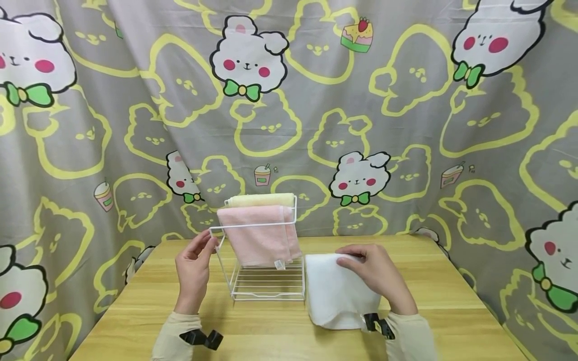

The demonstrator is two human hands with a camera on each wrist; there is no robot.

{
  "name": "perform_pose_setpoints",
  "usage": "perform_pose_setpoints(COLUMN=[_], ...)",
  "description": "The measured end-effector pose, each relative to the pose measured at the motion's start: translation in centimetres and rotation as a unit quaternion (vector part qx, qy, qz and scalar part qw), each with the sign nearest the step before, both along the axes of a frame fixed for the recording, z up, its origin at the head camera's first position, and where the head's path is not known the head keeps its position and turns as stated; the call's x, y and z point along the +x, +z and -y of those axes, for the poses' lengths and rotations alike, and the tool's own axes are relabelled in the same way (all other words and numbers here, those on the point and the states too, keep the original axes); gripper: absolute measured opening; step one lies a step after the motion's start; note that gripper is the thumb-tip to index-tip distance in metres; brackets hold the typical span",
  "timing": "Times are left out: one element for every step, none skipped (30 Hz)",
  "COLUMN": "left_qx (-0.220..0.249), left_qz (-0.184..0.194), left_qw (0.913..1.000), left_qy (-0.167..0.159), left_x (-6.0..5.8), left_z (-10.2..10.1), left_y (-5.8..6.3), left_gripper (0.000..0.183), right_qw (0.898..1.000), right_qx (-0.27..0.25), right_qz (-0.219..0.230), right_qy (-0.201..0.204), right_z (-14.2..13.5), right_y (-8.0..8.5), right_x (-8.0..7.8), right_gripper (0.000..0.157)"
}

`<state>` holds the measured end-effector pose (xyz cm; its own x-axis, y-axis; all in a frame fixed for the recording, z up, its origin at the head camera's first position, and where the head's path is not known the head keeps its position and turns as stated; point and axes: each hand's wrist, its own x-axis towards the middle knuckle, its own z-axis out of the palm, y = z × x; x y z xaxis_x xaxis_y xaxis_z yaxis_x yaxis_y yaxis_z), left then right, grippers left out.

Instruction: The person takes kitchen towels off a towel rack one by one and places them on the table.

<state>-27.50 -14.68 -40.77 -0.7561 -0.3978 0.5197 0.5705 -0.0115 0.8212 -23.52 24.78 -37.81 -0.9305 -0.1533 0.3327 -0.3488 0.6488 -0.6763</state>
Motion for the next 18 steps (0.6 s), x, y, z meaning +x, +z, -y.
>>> perform_pose_setpoints(left_qx=[-0.001, -0.001, -0.001, -0.001, 0.0, 0.001, 0.002, 0.003, 0.004, 0.003, 0.003, 0.002, 0.002, 0.003, 0.003, 0.004, 0.005, 0.006], left_qz=[0.0, 0.0, -0.001, -0.001, -0.001, -0.001, -0.002, -0.002, -0.003, -0.003, -0.004, -0.005, -0.006, -0.008, -0.009, -0.009, -0.01, -0.01], left_qw=[1.0, 1.0, 1.0, 1.0, 1.0, 1.0, 1.0, 1.0, 1.0, 1.0, 1.0, 1.0, 1.0, 0.9999, 0.9999, 0.9999, 0.9999, 0.9999], left_qy=[0.001, 0.001, 0.001, 0.001, 0.001, 0.0, -0.001, -0.002, -0.003, -0.004, -0.005, -0.005, -0.006, -0.008, -0.008, -0.009, -0.009, -0.01], left_x=[0.0, 0.0, 0.0, 0.0, 0.0, 0.0, 0.0, -0.1, -0.1, 0.0, 0.0, 0.0, 0.0, 0.0, 0.1, 0.0, 0.0, 0.0], left_z=[0.0, 0.0, 0.0, 0.0, 0.0, 0.0, 0.0, 0.0, 0.0, 0.0, 0.0, 0.0, 0.0, 0.0, 0.0, 0.0, 0.0, 0.0], left_y=[0.0, 0.0, 0.0, -0.1, -0.1, -0.1, -0.1, -0.1, -0.1, -0.1, -0.1, -0.1, -0.1, -0.1, -0.1, -0.1, -0.1, -0.1], left_gripper=[0.027, 0.027, 0.027, 0.026, 0.026, 0.026, 0.025, 0.025, 0.025, 0.025, 0.024, 0.024, 0.024, 0.024, 0.023, 0.023, 0.024, 0.024], right_qw=[1.0, 1.0, 1.0, 1.0, 0.999, 0.999, 0.998, 0.998, 0.998, 0.997, 0.997, 0.996, 0.996, 0.996, 0.995, 0.995, 0.995, 0.995], right_qx=[0.0, 0.001, 0.0, 0.002, 0.003, 0.004, 0.005, 0.007, 0.008, 0.01, 0.011, 0.012, 0.013, 0.013, 0.012, 0.012, 0.012, 0.013], right_qz=[0.0, -0.004, -0.008, -0.014, -0.019, -0.024, -0.029, -0.033, -0.037, -0.041, -0.045, -0.048, -0.052, -0.056, -0.059, -0.062, -0.065, -0.065], right_qy=[-0.005, -0.011, -0.017, -0.025, -0.032, -0.04, -0.048, -0.054, -0.059, -0.065, -0.069, -0.071, -0.074, -0.075, -0.077, -0.077, -0.077, -0.077], right_z=[0.0, 0.1, 0.1, 0.1, 0.2, 0.2, 0.3, 0.4, 0.5, 0.7, 0.8, 1.0, 1.2, 1.3, 1.5, 1.6, 1.8, 1.9], right_y=[-0.3, -0.5, -0.8, -1.0, -1.3, -1.5, -1.7, -1.9, -2.1, -2.4, -2.6, -2.8, -3.1, -3.3, -3.6, -3.8, -4.0, -4.2], right_x=[-0.3, -0.5, -0.8, -1.0, -1.2, -1.4, -1.6, -1.8, -1.9, -2.1, -2.3, -2.5, -2.6, -2.8, -3.0, -3.1, -3.2, -3.3], right_gripper=[0.022, 0.021, 0.021, 0.021, 0.021, 0.021, 0.021, 0.021, 0.022, 0.021, 0.021, 0.021, 0.021, 0.021, 0.022, 0.021, 0.021, 0.021])
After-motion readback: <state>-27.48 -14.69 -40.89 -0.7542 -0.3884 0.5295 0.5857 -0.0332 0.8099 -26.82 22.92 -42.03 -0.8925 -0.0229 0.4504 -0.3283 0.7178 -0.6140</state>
